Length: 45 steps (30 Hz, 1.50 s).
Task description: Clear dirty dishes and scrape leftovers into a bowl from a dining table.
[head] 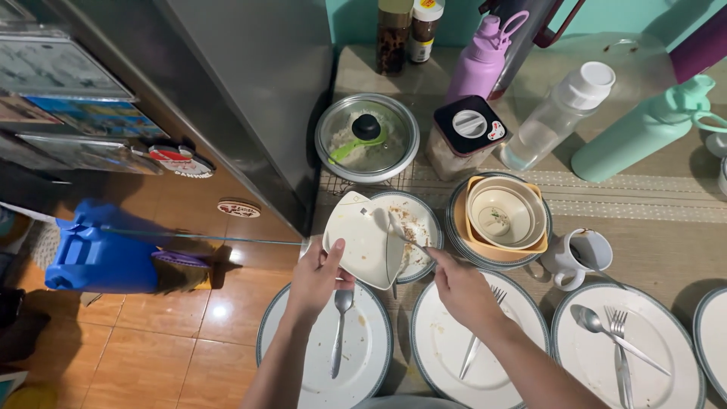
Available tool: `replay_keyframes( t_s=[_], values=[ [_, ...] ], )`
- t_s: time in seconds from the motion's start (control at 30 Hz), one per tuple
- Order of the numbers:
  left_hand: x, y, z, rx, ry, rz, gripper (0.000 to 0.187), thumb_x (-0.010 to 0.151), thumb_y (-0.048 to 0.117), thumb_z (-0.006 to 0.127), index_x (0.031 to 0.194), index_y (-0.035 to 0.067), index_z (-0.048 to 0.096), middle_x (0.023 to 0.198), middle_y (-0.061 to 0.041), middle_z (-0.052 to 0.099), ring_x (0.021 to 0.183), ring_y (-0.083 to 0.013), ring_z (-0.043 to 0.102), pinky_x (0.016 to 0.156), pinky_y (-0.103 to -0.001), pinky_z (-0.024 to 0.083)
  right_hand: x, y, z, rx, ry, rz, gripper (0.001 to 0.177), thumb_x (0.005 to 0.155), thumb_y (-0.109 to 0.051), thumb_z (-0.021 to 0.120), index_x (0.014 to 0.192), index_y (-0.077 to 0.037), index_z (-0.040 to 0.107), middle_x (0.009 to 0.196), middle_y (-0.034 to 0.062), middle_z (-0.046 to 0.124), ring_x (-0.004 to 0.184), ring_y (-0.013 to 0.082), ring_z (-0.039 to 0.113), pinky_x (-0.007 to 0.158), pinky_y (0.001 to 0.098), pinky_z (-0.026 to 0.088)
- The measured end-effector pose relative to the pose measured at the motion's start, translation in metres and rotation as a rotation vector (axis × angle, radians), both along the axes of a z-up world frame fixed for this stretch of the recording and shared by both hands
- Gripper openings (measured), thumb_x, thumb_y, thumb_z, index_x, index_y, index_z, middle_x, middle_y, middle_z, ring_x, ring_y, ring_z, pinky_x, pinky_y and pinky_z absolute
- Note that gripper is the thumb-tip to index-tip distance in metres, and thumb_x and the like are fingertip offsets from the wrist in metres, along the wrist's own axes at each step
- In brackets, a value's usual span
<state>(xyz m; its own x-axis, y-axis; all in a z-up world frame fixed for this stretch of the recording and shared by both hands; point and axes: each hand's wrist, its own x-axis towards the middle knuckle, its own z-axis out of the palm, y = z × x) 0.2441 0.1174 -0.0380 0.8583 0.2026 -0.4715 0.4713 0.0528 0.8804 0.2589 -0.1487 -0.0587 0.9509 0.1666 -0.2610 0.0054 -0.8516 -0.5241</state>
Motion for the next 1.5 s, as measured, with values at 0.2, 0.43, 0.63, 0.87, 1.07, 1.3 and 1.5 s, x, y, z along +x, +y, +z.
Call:
replay_keyframes(
  t_s=[0.2, 0.43, 0.63, 0.87, 1.07, 1.3, 1.5],
  values=[
    [0.003, -0.003, 0.007, -0.012, -0.034, -0.015, 0.047, 0.097, 0.038, 0.058, 0.123, -0.001, 0.060, 0.082, -0.012, 0.069, 0.067, -0.0157, 0.071, 0.061, -0.032, 0.064, 0.004, -0.002, 0.012, -0.085, 0.111, 0.100, 0.042, 0.098, -0.020, 0.051, 0.140, -0.024, 0.056, 0.087, 0.0155, 0.075, 0.072, 0.0304, 0.074, 0.071, 0.0456, 0.059],
    [-0.001, -0.002, 0.004, -0.042, 0.002, -0.013, 0.048, 0.099, 0.041, 0.056, 0.120, -0.002, 0.059, 0.084, -0.012, 0.070, 0.068, -0.0159, 0.072, 0.062, -0.032, 0.065, -0.011, 0.008, 0.011, 0.087, 0.050, 0.108, 0.044, 0.097, -0.015, 0.050, 0.139, -0.021, 0.056, 0.087, 0.0118, 0.073, 0.065, 0.0245, 0.075, 0.061, 0.0418, 0.061],
    [-0.006, 0.004, 0.002, -0.085, -0.022, -0.017, 0.049, 0.099, 0.043, 0.053, 0.119, -0.001, 0.058, 0.084, -0.010, 0.070, 0.067, -0.0156, 0.069, 0.062, -0.032, 0.063, -0.005, 0.011, 0.030, -0.032, 0.302, 0.098, 0.048, 0.101, -0.019, 0.046, 0.148, -0.028, 0.046, 0.085, 0.0127, 0.073, 0.065, 0.0256, 0.074, 0.059, 0.0426, 0.062],
    [-0.014, 0.000, -0.005, -0.098, -0.057, -0.014, 0.051, 0.101, 0.045, 0.051, 0.117, -0.001, 0.063, 0.084, -0.011, 0.071, 0.066, -0.0148, 0.068, 0.062, -0.030, 0.061, -0.011, 0.020, 0.030, 0.049, -0.014, 0.117, 0.047, 0.097, -0.016, 0.051, 0.143, -0.019, 0.052, 0.078, 0.0163, 0.074, 0.065, 0.0293, 0.074, 0.061, 0.0438, 0.060],
    [-0.015, -0.005, 0.003, -0.036, -0.016, -0.028, 0.050, 0.099, 0.043, 0.055, 0.121, -0.001, 0.063, 0.083, -0.010, 0.071, 0.066, -0.0160, 0.068, 0.060, -0.031, 0.062, -0.014, 0.037, 0.042, 0.098, 0.062, 0.135, 0.048, 0.096, -0.016, 0.051, 0.144, -0.018, 0.051, 0.081, 0.0176, 0.074, 0.070, 0.0343, 0.074, 0.066, 0.0458, 0.059],
    [-0.021, -0.013, 0.003, 0.006, -0.029, -0.027, 0.051, 0.098, 0.042, 0.057, 0.124, -0.001, 0.066, 0.076, -0.011, 0.070, 0.061, -0.0161, 0.068, 0.058, -0.030, 0.062, -0.018, 0.038, 0.054, 0.059, 0.159, 0.150, 0.055, 0.096, -0.018, 0.049, 0.151, -0.024, 0.046, 0.076, 0.0170, 0.073, 0.064, 0.0338, 0.074, 0.064, 0.0478, 0.062],
    [-0.024, -0.018, 0.014, 0.064, -0.032, -0.043, 0.052, 0.098, 0.041, 0.055, 0.133, 0.003, 0.061, 0.077, -0.012, 0.072, 0.061, -0.0150, 0.070, 0.056, -0.030, 0.063, -0.015, 0.011, 0.046, -0.105, 0.222, 0.038, 0.053, 0.098, -0.020, 0.049, 0.150, -0.026, 0.044, 0.077, 0.0204, 0.074, 0.068, 0.0366, 0.074, 0.070, 0.0498, 0.060]
  ],
)
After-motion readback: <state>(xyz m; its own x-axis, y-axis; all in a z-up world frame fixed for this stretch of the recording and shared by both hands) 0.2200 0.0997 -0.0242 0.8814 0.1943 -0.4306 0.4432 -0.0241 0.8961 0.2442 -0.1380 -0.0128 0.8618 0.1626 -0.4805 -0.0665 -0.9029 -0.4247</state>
